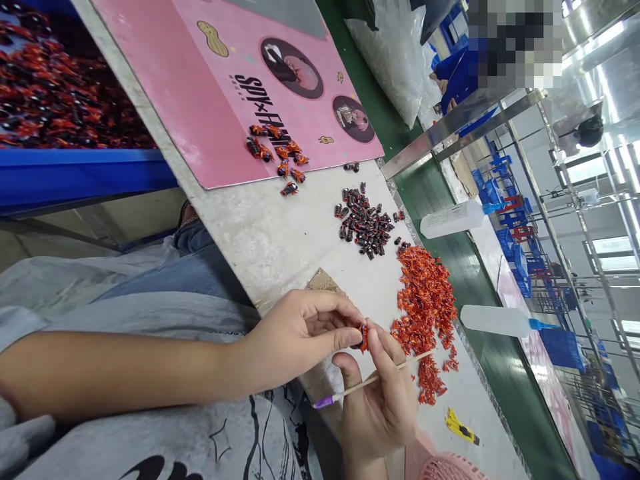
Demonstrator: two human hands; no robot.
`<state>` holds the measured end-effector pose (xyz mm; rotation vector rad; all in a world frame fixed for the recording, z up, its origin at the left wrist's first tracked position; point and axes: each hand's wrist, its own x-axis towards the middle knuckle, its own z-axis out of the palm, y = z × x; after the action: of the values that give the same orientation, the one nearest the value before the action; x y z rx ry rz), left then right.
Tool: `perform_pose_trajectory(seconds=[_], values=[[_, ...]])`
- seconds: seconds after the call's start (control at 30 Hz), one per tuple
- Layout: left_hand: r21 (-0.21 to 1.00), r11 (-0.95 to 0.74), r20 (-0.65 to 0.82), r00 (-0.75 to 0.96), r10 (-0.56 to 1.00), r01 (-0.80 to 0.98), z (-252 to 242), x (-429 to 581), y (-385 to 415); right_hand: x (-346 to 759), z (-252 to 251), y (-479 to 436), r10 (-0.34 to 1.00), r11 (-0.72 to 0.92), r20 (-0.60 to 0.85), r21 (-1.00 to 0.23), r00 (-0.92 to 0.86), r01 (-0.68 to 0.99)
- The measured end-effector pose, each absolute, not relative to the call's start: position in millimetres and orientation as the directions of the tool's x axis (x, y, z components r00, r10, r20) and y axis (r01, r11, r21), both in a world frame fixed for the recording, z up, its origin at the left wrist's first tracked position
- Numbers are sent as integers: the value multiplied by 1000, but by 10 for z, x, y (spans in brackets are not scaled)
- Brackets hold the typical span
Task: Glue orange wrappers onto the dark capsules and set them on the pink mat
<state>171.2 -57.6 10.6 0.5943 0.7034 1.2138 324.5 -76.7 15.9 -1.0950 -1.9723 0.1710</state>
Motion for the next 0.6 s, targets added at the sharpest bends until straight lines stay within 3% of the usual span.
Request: perform_pose_trajectory(seconds=[0.17,0.37,0.5,0.6], values=[[700,331,-230,239,944,-633,113,1709,-561,3203,137,-785,738,582,647,-468,-191,665],[733,317,-203,250,947,-602,71,1685,-557,3206,132,-781,734,603,645,-473,-214,643],[814,173,-66,207,976,-554,49,1665,-538,3134,119,-784,734,601,654,-502,-181,622],[897,-40,120,157,980,-440,31,1657,-517,3084,120,-787,737,607,650,-513,-187,607]])
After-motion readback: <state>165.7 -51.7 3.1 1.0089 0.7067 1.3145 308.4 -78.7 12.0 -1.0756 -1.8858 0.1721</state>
